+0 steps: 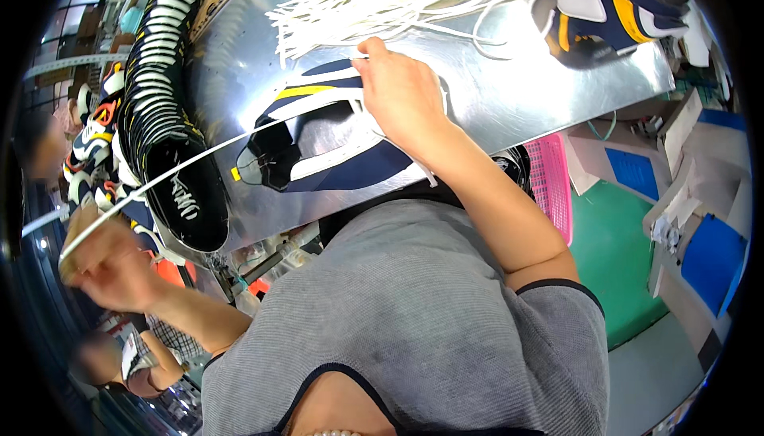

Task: The person threads white laces through the eyelets of a blue and yellow shoe using a small tool to pull the lace through, then places the finished shoe into a bin and begins working on another shoe.

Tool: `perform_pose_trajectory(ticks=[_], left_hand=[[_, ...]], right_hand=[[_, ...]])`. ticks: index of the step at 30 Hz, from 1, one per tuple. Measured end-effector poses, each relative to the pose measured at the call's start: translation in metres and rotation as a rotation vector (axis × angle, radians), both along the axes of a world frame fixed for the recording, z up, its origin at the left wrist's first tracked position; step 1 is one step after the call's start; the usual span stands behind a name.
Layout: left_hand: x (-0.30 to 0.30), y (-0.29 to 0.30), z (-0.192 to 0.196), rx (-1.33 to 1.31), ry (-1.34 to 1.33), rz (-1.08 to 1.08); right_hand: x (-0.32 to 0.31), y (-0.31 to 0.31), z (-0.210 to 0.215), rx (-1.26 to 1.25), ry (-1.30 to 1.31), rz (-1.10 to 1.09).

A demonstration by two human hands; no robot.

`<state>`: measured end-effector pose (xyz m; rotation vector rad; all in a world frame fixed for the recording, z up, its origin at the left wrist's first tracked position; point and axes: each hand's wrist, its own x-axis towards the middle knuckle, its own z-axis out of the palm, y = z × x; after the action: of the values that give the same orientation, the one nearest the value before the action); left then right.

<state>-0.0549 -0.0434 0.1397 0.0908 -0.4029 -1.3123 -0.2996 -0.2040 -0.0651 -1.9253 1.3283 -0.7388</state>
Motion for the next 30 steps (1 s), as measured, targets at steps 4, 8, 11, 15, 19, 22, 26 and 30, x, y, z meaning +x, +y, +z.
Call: perform_pose_trajectory(ticks=[4, 8, 11, 15, 19, 22, 26, 30], left_hand=[[-0.077, -0.032, -0.115, 0.080, -2.025, 0.343], [-0.104, -0.037, -0.159, 0.164, -2.155, 0.576], [-0.104, -0.037, -0.165, 0.275, -2.111, 0.523], [-0.101, -0.042, -0.164, 0.345, -2.115, 0.427], [-0.101, -0.039, -0.163, 0.321, -2.056, 0.441], [-0.098, -0.037, -0.168, 0.263, -2.041, 0.483], [-0.096, -0.036, -0.175, 0.144, -2.013, 0.526], [-0.093, -0.032, -0.180, 0.018, -2.048, 0.533]], right_hand=[[-0.003, -0.003, -0.001, 0.017, -0.078, 0.003], [-0.019, 0.003, 0.008, 0.172, -0.555, 0.018], [-0.036, 0.028, 0.026, 0.114, -0.497, 0.094], [-0.051, 0.069, 0.030, 0.140, -0.357, 0.228], [-0.050, 0.079, 0.018, 0.210, -0.277, 0.233], [-0.046, 0.077, 0.015, 0.232, -0.253, 0.259], [-0.041, 0.074, 0.017, 0.260, -0.228, 0.260], [-0.023, 0.071, 0.018, 0.417, -0.232, 0.213]])
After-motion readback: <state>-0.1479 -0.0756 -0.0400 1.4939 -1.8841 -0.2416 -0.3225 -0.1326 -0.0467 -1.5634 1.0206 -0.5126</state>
